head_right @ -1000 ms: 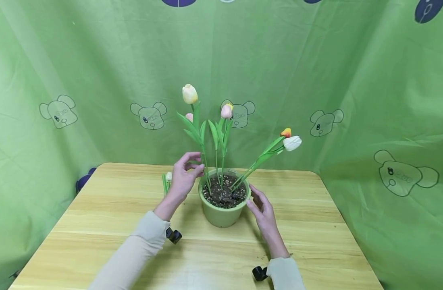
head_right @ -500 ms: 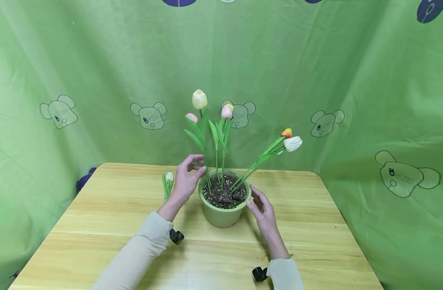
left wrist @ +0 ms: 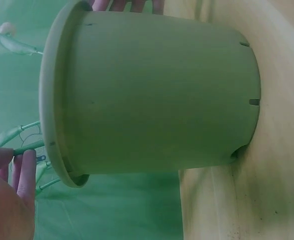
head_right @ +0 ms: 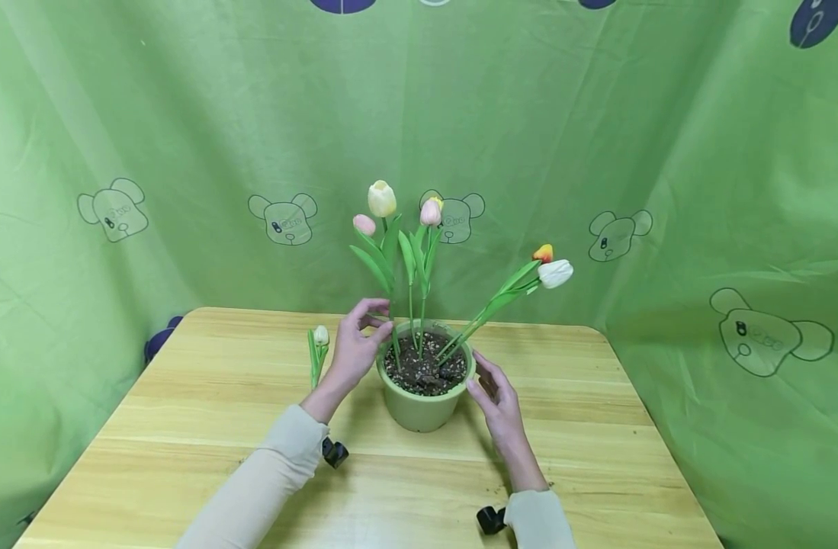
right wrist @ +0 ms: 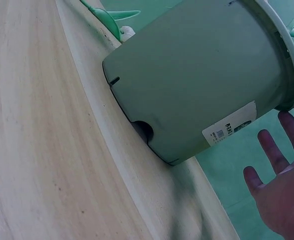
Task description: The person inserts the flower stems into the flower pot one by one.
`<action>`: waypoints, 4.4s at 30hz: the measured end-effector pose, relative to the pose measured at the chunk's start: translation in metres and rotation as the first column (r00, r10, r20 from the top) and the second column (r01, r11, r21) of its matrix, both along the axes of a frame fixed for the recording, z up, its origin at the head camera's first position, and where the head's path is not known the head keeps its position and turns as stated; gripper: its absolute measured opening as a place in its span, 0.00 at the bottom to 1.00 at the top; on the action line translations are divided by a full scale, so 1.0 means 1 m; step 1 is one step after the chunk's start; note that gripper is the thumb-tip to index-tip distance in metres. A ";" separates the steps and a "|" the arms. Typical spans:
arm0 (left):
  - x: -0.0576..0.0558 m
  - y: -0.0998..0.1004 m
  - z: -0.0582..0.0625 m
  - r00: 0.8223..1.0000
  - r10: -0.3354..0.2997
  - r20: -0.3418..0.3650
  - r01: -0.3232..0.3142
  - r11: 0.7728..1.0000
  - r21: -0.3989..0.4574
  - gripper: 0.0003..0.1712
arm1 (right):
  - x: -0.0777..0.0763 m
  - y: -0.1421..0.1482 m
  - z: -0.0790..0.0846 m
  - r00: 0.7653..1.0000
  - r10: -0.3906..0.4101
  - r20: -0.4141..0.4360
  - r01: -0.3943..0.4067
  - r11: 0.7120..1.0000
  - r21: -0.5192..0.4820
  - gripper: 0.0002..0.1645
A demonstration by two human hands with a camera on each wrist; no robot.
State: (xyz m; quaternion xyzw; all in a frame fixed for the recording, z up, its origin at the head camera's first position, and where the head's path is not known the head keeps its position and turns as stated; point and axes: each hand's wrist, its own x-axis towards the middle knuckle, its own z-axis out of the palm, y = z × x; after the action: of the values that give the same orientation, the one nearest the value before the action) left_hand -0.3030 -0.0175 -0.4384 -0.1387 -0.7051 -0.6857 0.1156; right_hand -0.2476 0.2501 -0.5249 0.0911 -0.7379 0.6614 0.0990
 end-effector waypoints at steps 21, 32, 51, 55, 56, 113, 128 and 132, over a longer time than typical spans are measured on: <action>0.003 0.010 -0.019 0.997 -0.047 -0.058 0.044 0.997 -0.056 0.21 | 0.000 0.000 0.001 1.000 0.002 0.015 -0.002 1.000 -0.028 0.32; 0.010 0.013 -0.024 0.993 -0.066 -0.096 0.050 0.985 -0.163 0.19 | 0.001 0.000 0.001 1.000 -0.001 0.014 0.002 1.000 -0.017 0.32; 0.004 0.003 -0.014 0.998 -0.043 -0.055 0.037 0.994 -0.099 0.14 | 0.001 -0.001 0.001 1.000 -0.005 0.018 0.005 1.000 -0.005 0.32; 0.003 0.001 -0.014 0.998 -0.060 -0.034 0.057 0.996 -0.067 0.13 | 0.002 -0.001 0.001 1.000 -0.007 0.020 0.007 1.000 0.002 0.32; 0.003 0.001 -0.015 0.997 -0.063 -0.034 0.060 0.996 -0.067 0.13 | 0.002 -0.001 0.001 1.000 -0.009 0.022 0.009 1.000 0.004 0.32; -0.004 0.000 -0.034 0.974 -0.127 -0.187 0.060 0.943 -0.326 0.07 | 0.003 0.000 0.001 1.000 0.008 -0.008 -0.008 1.000 0.001 0.32; 0.001 0.003 -0.033 0.979 -0.052 -0.196 -0.005 0.961 -0.277 0.17 | 0.001 0.000 0.004 1.000 -0.004 -0.004 0.004 1.000 -0.006 0.32; 0.003 0.003 -0.029 0.984 -0.029 -0.177 -0.018 0.966 -0.258 0.19 | 0.002 -0.001 0.005 1.000 -0.001 0.006 0.001 1.000 -0.018 0.32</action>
State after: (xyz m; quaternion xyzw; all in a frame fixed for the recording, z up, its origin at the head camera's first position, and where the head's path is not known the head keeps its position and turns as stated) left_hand -0.3003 -0.0150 -0.4671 -0.2156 -0.7749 -0.5729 0.1575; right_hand -0.2459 0.2488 -0.5197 0.0878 -0.7321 0.6684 0.0978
